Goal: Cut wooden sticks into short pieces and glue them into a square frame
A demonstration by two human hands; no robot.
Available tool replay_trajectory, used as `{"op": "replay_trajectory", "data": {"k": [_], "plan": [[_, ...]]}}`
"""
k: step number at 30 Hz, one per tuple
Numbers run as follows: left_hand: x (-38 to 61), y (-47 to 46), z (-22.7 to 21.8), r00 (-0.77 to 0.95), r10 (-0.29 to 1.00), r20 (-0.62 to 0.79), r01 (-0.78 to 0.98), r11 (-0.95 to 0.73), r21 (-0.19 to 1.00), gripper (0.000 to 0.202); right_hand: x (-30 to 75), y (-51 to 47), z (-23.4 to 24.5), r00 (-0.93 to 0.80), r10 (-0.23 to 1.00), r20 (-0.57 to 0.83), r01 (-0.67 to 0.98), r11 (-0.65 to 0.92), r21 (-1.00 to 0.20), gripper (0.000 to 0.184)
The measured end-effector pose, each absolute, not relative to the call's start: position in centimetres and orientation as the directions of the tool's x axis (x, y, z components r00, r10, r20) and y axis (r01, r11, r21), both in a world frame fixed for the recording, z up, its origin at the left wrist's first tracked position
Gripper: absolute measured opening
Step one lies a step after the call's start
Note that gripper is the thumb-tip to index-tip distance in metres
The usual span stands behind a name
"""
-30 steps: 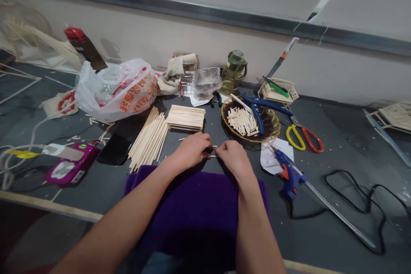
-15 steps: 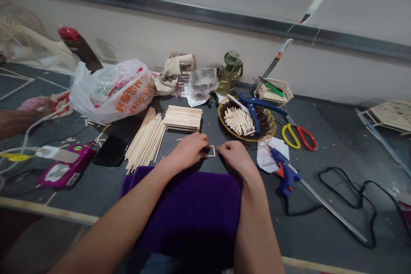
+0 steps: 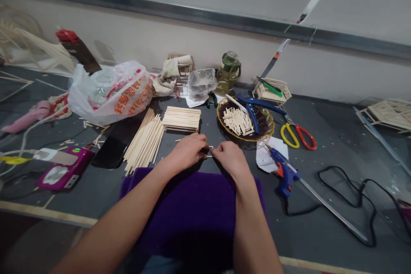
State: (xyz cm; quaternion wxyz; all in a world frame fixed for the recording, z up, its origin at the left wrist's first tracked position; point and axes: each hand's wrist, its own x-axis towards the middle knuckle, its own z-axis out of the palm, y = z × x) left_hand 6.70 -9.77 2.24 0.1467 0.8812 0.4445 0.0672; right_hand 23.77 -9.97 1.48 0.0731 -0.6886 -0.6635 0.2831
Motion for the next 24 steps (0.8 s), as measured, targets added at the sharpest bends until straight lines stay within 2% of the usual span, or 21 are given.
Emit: {"op": "replay_trajectory", "data": {"k": [7,24], "plan": [[6.69,-9.74,2.26,0.598,0.802,-0.008,0.757,-0.561,0.335,0.013,23.58,-9.93,1.53,-0.054,0.956,-0.290,0.891,-0.085,-0.447,0.028],[6.67,-9.77,2.22,0.598,0.801,-0.013,0.759,-0.562,0.330,0.014,23.93,-9.74,1.35,-0.093,0.957,-0.273,0.858,-0.062,-0.509,0.027]]}}
